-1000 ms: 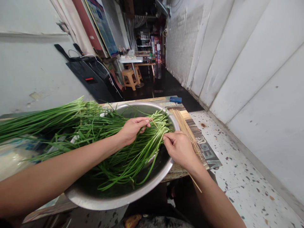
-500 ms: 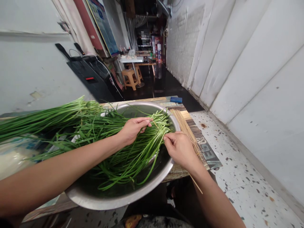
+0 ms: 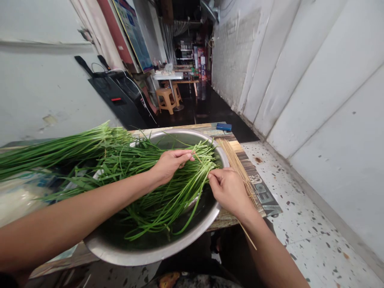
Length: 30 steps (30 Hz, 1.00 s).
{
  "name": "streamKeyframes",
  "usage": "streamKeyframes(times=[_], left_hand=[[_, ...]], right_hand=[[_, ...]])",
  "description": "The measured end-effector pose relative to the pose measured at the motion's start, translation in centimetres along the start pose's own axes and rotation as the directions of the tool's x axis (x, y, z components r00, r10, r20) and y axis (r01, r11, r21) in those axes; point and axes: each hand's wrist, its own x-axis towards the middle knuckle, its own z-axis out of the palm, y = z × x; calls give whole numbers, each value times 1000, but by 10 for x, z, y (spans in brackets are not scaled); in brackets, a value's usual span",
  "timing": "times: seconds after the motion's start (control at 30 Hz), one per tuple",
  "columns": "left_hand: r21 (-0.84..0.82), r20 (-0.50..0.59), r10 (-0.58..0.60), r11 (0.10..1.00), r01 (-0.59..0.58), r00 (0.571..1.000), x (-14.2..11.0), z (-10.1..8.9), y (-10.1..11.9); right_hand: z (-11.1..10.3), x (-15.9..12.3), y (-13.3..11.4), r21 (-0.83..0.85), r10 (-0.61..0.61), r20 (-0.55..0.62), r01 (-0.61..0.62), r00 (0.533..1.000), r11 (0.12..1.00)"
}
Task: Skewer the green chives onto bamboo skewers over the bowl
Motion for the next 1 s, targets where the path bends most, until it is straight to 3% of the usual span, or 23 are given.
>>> streamKeyframes(times=[0.13, 0.3, 0.47, 0.53, 0.6, 0.67, 0.73, 0.87, 1.0], left_hand=[[5, 40, 11, 1000, -11, 999, 0, -1, 2], [119, 79, 99, 987, -108, 992, -7, 2, 5], [274, 285, 226, 912, -305, 931, -18, 6, 9], [371, 376, 313, 812, -451, 872, -17, 1, 15], [530, 402, 405, 628, -570, 821, -14, -7, 25], [697, 368, 482, 423, -579, 795, -8, -16, 35], [777, 388, 477, 291, -558, 789, 0, -23, 42], [801, 507, 273, 202, -564, 818, 19, -24, 35], [853, 442, 192, 213, -477, 876, 34, -15, 14]], right_hand=[[1, -2, 0, 18, -1, -20, 2, 1000, 1000], [2, -3, -1, 21, 11, -25, -11, 1000, 1000], [5, -3, 0, 19, 26, -85, -24, 996, 1000], [6, -4, 1, 13, 22, -100, -21, 995, 1000], [7, -4, 1, -10, 17, -100, -19, 995, 1000], [8, -3, 2, -48, 18, -96, -23, 995, 999], [9, -3, 2, -76, 24, -101, -32, 995, 997], [10, -2, 2, -70, 33, -121, -42, 992, 997], [10, -2, 3, -72, 27, -108, -35, 994, 997]])
